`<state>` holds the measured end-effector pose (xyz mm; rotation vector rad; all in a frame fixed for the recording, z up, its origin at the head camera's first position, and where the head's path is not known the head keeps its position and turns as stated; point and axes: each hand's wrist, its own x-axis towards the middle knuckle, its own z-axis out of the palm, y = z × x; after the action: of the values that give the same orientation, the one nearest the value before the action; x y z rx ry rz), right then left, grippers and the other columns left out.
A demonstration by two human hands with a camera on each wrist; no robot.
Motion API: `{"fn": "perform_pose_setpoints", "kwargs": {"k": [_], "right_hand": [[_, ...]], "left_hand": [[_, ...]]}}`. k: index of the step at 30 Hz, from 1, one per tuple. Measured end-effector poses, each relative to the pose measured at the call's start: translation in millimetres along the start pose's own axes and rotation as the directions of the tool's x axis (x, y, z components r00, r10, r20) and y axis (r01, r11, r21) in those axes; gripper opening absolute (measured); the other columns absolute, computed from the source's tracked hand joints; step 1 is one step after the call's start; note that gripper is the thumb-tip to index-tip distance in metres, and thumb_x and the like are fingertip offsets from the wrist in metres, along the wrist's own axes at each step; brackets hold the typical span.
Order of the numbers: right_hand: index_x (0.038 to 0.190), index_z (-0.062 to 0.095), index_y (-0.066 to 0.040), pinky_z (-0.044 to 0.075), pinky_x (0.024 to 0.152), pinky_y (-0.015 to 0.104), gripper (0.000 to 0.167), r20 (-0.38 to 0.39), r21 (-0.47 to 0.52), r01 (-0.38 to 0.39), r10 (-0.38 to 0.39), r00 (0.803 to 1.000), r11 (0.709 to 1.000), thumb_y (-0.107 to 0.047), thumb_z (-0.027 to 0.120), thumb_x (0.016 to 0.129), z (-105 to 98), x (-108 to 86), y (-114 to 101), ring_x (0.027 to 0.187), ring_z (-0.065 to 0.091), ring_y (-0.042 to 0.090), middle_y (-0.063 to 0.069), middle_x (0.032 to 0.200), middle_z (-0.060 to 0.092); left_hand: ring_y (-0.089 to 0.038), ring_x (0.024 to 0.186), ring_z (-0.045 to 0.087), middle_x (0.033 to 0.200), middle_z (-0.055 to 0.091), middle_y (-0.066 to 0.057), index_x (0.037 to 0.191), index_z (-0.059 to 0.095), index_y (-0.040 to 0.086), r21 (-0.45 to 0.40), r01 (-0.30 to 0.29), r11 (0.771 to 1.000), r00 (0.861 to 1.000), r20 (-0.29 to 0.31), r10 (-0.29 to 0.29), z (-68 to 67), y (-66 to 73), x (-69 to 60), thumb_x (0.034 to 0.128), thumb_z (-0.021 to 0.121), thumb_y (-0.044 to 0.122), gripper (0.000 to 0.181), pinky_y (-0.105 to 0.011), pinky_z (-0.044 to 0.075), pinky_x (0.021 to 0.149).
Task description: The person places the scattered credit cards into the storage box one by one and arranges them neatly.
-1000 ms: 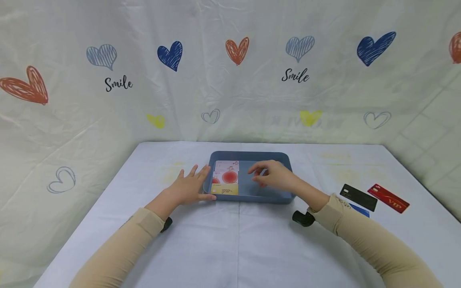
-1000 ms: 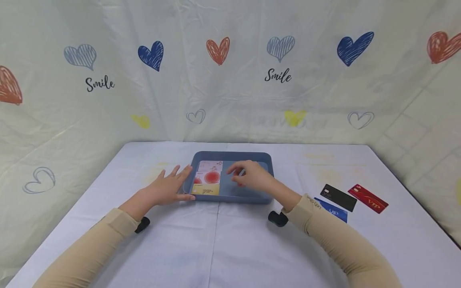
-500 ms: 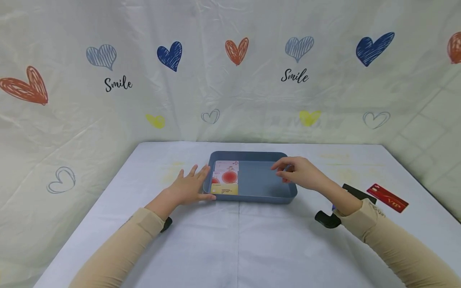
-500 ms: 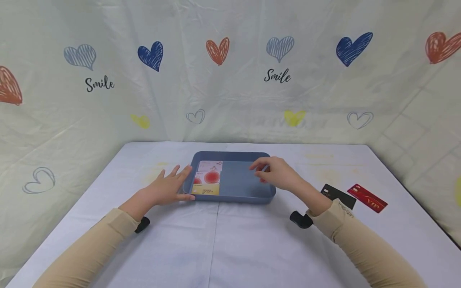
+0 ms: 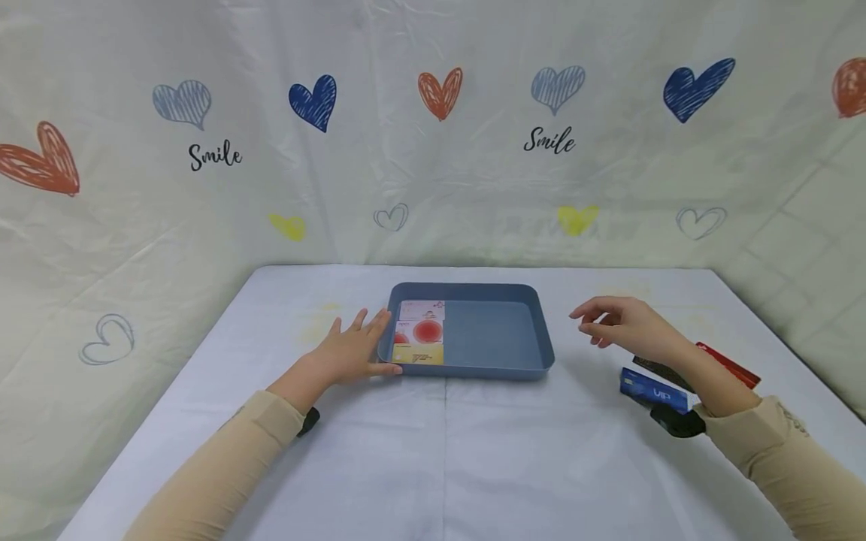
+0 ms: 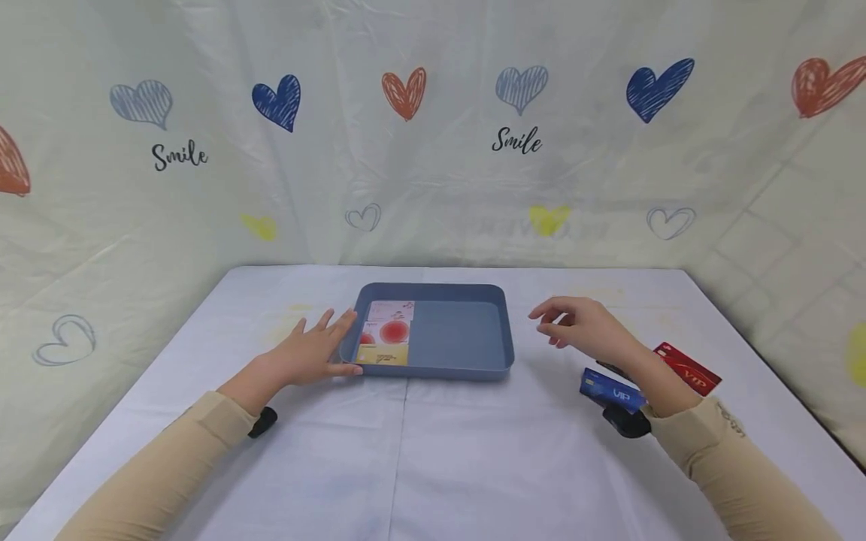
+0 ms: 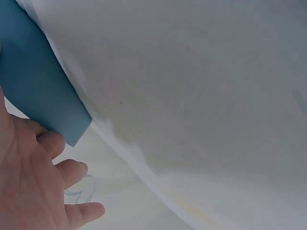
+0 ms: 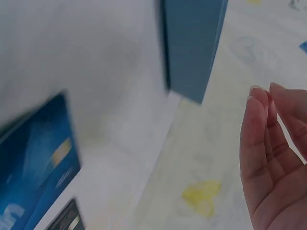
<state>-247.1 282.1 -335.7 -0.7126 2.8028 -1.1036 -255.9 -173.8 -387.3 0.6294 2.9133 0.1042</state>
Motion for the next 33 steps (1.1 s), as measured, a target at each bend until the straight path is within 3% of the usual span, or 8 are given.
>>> {"fn": "perform_pose_setpoints", "kwargs": {"k": [6, 10, 20, 28, 33], "right_hand": [[0.122, 0.067, 0.004, 0.059, 0.068, 0.033, 0.026, -0.022, -0.072, -0.050, 0.049, 0.999, 0.996, -0.010, 0.067, 0.100, -18, -17.4, 26, 0.075, 0.069, 0.020, 0.013, 0.103, 0.067], [0.126, 0.064, 0.006, 0.059, 0.070, 0.032, 0.032, -0.010, -0.065, -0.104, 0.103, 0.995, 0.992, -0.014, 0.067, 0.101, -27, -26.8, 41, 0.078, 0.070, 0.021, 0.016, 0.106, 0.067], [0.127, 0.062, 0.011, 0.059, 0.069, 0.027, 0.033, 0.029, -0.088, -0.135, 0.138, 0.990, 0.987, -0.008, 0.065, 0.101, -46, -46.1, 74, 0.077, 0.068, 0.016, 0.012, 0.102, 0.068], [0.126, 0.061, 0.012, 0.059, 0.070, 0.027, 0.035, 0.099, -0.129, -0.216, 0.229, 0.968, 0.968, -0.010, 0.067, 0.099, -57, -56.8, 91, 0.079, 0.069, 0.016, 0.008, 0.098, 0.069], [0.127, 0.058, 0.014, 0.059, 0.070, 0.028, 0.041, 0.168, -0.123, -0.293, 0.311, 0.935, 0.948, -0.013, 0.069, 0.098, -60, -63.1, 103, 0.078, 0.064, 0.018, 0.006, 0.094, 0.066]], "left_hand": [[-0.040, 0.155, 0.007, 0.171, 0.014, -0.011, 0.165, 0.012, 0.006, 0.002, -0.005, 1.000, 1.000, 0.002, 0.005, -0.7, -1.0, -0.9, 0.0924, 0.058, 0.071, 0.108, -0.071, 0.009, 0.117], [-0.040, 0.155, 0.007, 0.171, 0.014, -0.010, 0.165, 0.012, 0.007, 0.002, -0.002, 1.000, 1.000, 0.002, 0.002, -0.9, -0.9, -1.0, 0.0921, 0.059, 0.071, 0.108, -0.071, 0.009, 0.117], [-0.040, 0.155, 0.008, 0.170, 0.015, -0.011, 0.165, 0.013, 0.006, -0.003, -0.001, 1.000, 1.000, 0.000, 0.001, -0.7, -0.4, -1.0, 0.0919, 0.060, 0.070, 0.108, -0.071, 0.010, 0.117], [-0.039, 0.156, 0.008, 0.170, 0.015, -0.010, 0.165, 0.013, 0.006, -0.008, 0.005, 1.000, 1.000, 0.002, -0.005, -2.9, -0.2, -2.3, 0.0918, 0.061, 0.069, 0.108, -0.070, 0.010, 0.117], [-0.039, 0.156, 0.008, 0.170, 0.015, -0.011, 0.165, 0.012, 0.006, -0.020, 0.003, 1.000, 1.000, 0.000, -0.003, -1.7, -0.2, -1.7, 0.0920, 0.061, 0.069, 0.108, -0.070, 0.009, 0.117]]}}
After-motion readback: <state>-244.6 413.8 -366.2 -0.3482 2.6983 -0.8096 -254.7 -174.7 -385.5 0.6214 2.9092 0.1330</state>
